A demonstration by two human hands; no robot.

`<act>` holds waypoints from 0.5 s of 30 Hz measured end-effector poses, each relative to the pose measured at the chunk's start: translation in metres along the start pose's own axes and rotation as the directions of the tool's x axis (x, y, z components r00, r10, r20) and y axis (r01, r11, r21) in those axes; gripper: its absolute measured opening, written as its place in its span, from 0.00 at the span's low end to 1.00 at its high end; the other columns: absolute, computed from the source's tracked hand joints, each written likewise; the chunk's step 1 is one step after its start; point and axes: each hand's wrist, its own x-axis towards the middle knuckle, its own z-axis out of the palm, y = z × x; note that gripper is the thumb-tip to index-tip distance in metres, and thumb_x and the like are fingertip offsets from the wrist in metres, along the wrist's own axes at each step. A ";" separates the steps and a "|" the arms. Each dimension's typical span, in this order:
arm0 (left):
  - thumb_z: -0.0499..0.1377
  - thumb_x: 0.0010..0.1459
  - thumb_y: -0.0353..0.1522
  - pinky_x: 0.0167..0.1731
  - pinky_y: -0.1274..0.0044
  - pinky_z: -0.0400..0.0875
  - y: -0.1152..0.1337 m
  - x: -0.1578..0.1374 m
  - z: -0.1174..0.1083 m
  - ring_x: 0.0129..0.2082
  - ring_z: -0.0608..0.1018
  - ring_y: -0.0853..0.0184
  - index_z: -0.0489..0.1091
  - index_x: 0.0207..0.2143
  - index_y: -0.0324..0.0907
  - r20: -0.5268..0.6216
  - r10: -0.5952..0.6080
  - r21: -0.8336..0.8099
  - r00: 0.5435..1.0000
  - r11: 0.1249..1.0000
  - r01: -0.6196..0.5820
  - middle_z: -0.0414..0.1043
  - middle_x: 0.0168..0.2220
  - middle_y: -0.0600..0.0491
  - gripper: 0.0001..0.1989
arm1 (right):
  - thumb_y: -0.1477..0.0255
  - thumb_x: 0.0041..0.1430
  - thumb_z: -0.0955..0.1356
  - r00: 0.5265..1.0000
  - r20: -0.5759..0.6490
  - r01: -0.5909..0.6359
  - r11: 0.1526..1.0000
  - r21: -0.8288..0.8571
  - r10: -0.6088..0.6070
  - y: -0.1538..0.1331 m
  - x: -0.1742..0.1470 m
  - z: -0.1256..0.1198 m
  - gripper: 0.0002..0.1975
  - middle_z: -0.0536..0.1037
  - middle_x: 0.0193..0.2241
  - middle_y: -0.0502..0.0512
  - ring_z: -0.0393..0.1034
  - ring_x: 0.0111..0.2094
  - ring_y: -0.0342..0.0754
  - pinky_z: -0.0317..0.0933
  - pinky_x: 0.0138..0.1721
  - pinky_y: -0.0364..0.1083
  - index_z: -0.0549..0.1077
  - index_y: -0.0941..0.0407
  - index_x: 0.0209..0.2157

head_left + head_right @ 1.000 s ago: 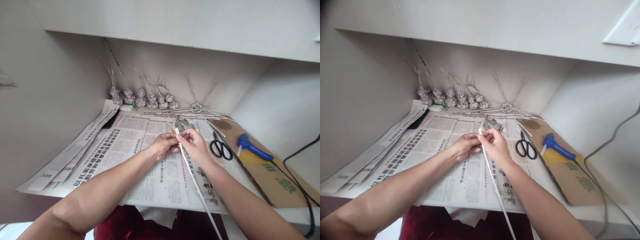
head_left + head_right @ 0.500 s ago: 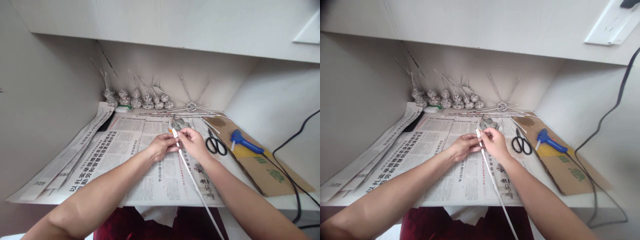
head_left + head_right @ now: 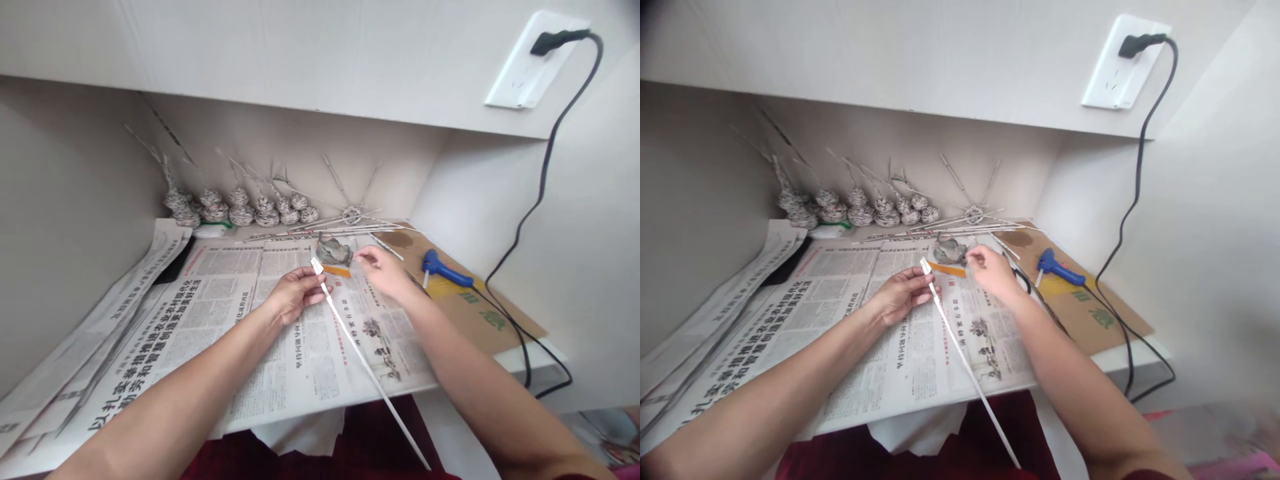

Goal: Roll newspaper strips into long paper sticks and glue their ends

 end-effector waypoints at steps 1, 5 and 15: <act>0.67 0.46 0.24 0.21 0.84 0.74 0.001 0.000 0.000 0.31 0.80 0.64 0.68 0.35 0.36 -0.007 0.004 -0.008 1.000 1.000 -0.004 0.74 0.29 0.49 0.13 | 0.68 0.55 0.64 0.999 -0.039 -0.022 0.992 -0.123 0.018 0.011 0.000 -0.016 0.10 0.77 0.38 0.55 0.71 0.39 0.50 0.63 0.42 0.49 0.73 0.53 0.39; 0.67 0.45 0.24 0.22 0.83 0.75 0.002 0.000 0.002 0.28 0.80 0.66 0.68 0.33 0.36 -0.021 0.042 -0.052 0.999 0.998 -0.043 0.73 0.28 0.51 0.13 | 0.73 0.49 0.66 0.959 -0.159 -0.282 0.741 -0.610 0.234 0.058 -0.012 -0.081 0.21 0.74 0.45 0.67 0.69 0.46 0.61 0.60 0.44 0.54 0.71 0.57 0.47; 0.64 0.47 0.22 0.20 0.84 0.73 0.007 -0.003 0.004 0.26 0.80 0.66 0.66 0.33 0.36 -0.026 0.055 -0.069 0.998 0.996 -0.057 0.73 0.26 0.51 0.11 | 0.74 0.46 0.66 0.869 -0.168 -0.427 0.531 -0.732 0.466 0.101 -0.021 -0.114 0.32 0.72 0.47 0.75 0.69 0.46 0.65 0.61 0.40 0.53 0.62 0.64 0.56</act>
